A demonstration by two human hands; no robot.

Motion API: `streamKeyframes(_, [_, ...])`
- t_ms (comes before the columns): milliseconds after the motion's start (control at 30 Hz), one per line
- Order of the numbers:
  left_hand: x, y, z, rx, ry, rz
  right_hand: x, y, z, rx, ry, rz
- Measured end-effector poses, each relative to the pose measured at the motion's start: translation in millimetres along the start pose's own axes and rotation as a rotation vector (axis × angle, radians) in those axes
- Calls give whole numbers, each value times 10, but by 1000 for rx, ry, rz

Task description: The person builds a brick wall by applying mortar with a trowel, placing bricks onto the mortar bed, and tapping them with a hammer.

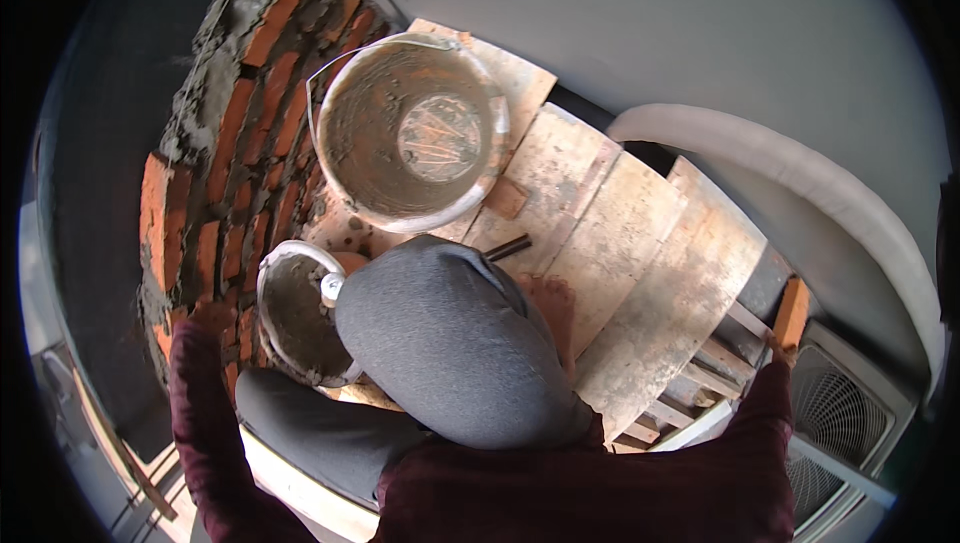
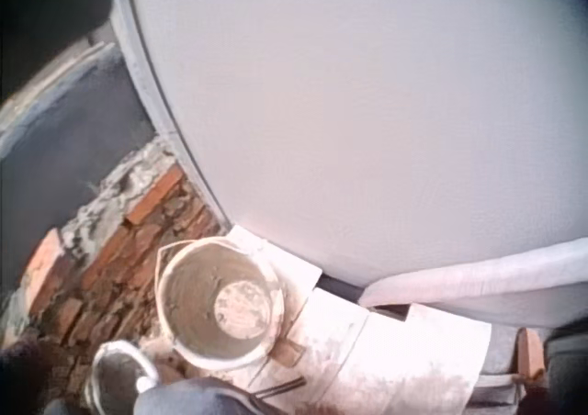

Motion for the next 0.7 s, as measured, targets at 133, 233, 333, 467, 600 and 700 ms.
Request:
streamKeyframes(133, [-1007,-387,403,477,56,-125,-24,525,-73,-164,412,-138])
streamKeyframes(233, [-2574,-140,146,509,243,255,-222,477,-405,-220,515,-176])
streamKeyframes(333, [-3523,-426,-254,281,209,515,438,-29,-599,-302,87,-27])
streamKeyframes(467, [-4465,-524,-631,-20,-145,765,1502,-746,-1471,-407,-242,-294])
streamKeyframes(600, [-5186,-1010,-947,-167,-377,912,2598,-2001,-2441,-308,-176,-560])
streamKeyframes(700, [-5670,-1417,-1016,-367,-615,1178,3502,-2887,-3191,-196,78,-816])
Point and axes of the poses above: each hand's wrist, its own y-axis towards the middle knuckle, its own z-axis out of the palm, x = y × z, the point moved 10 cm from there along y, towards the middle knuckle, and after that the axes turned 15 degrees about -x, right-handed, at the moved point
